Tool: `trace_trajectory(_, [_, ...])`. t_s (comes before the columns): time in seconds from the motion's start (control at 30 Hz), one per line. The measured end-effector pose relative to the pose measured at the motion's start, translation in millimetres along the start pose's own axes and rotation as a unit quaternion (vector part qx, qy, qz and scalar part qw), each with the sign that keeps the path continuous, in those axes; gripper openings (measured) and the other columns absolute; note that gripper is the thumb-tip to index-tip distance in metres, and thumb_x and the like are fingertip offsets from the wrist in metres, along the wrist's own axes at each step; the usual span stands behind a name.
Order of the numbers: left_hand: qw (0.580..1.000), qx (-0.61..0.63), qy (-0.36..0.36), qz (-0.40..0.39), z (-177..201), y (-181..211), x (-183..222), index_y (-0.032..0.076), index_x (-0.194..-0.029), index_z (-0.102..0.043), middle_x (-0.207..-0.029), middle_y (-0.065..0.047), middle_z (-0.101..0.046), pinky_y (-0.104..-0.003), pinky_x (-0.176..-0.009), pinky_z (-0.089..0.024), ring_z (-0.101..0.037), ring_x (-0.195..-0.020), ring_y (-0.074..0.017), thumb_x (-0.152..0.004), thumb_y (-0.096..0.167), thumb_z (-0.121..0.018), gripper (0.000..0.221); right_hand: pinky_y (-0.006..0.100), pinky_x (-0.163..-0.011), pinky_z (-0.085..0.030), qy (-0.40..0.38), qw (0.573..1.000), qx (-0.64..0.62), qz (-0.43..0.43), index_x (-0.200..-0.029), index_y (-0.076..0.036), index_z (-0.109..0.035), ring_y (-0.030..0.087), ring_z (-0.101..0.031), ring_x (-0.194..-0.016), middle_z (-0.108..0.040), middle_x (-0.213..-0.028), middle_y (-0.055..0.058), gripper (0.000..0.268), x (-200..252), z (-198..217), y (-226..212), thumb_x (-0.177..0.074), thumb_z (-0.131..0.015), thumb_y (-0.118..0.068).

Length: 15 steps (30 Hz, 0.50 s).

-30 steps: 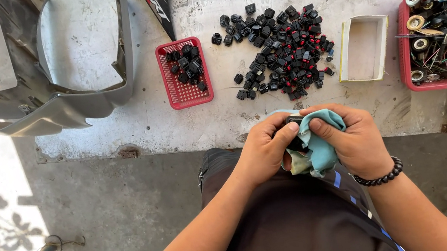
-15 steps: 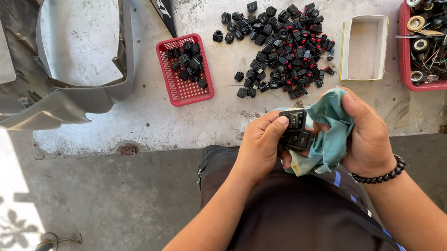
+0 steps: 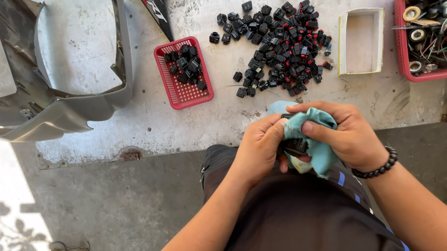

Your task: Cleaning individual motorcycle handlebar switches with a cloth.

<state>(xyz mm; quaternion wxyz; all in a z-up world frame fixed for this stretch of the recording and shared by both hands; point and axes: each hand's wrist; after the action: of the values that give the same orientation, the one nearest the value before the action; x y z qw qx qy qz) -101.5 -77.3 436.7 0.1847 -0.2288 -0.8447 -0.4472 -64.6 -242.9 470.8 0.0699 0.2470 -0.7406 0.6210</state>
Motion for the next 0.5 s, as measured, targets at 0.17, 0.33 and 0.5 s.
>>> trace_trajectory(0.17, [1.000,0.013,0.022,-0.005,2,-11,5,-0.004,-0.103,-0.070,-0.067,-0.021,-0.062,-0.027,-0.028,-0.048,-0.056,-0.033,-0.0223,-0.103,0.010,-0.050,0.024,0.026,-0.048,-0.054,0.093,0.995,0.017,0.035,-0.101,0.000,-0.074,0.009,-0.060,-0.059,-0.063,-0.064,0.008,0.010,5,0,33,-0.097,-0.066,-0.003])
trace_trajectory(0.33, [1.000,0.000,0.028,-0.011,-7,-7,9,-0.003,-0.103,-0.070,-0.067,-0.018,-0.061,-0.028,-0.027,-0.046,-0.054,-0.032,-0.0210,-0.103,0.010,-0.049,0.024,0.024,-0.051,-0.055,0.058,0.997,0.029,0.038,-0.104,0.001,-0.074,0.011,-0.066,-0.056,-0.066,-0.060,0.009,0.023,8,-7,21,-0.081,-0.079,0.001])
trace_trajectory(0.5, [0.999,0.029,0.015,-0.017,-14,-6,2,-0.004,-0.109,-0.069,-0.068,-0.022,-0.062,-0.027,-0.029,-0.048,-0.056,-0.033,-0.0214,-0.104,0.013,-0.050,0.026,0.020,-0.047,-0.049,0.148,0.977,-0.137,-0.072,-0.097,0.001,-0.072,0.009,-0.060,-0.043,-0.065,-0.060,0.008,0.038,-3,5,22,-0.106,-0.058,-0.033])
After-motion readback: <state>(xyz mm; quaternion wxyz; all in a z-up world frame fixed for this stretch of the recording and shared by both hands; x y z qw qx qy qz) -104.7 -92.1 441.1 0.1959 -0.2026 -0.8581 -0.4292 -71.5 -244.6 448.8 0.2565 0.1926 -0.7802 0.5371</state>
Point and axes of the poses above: each hand's wrist, its own x-axis away from the middle knuckle, its own z-axis out of the back of the hand, y = z × x
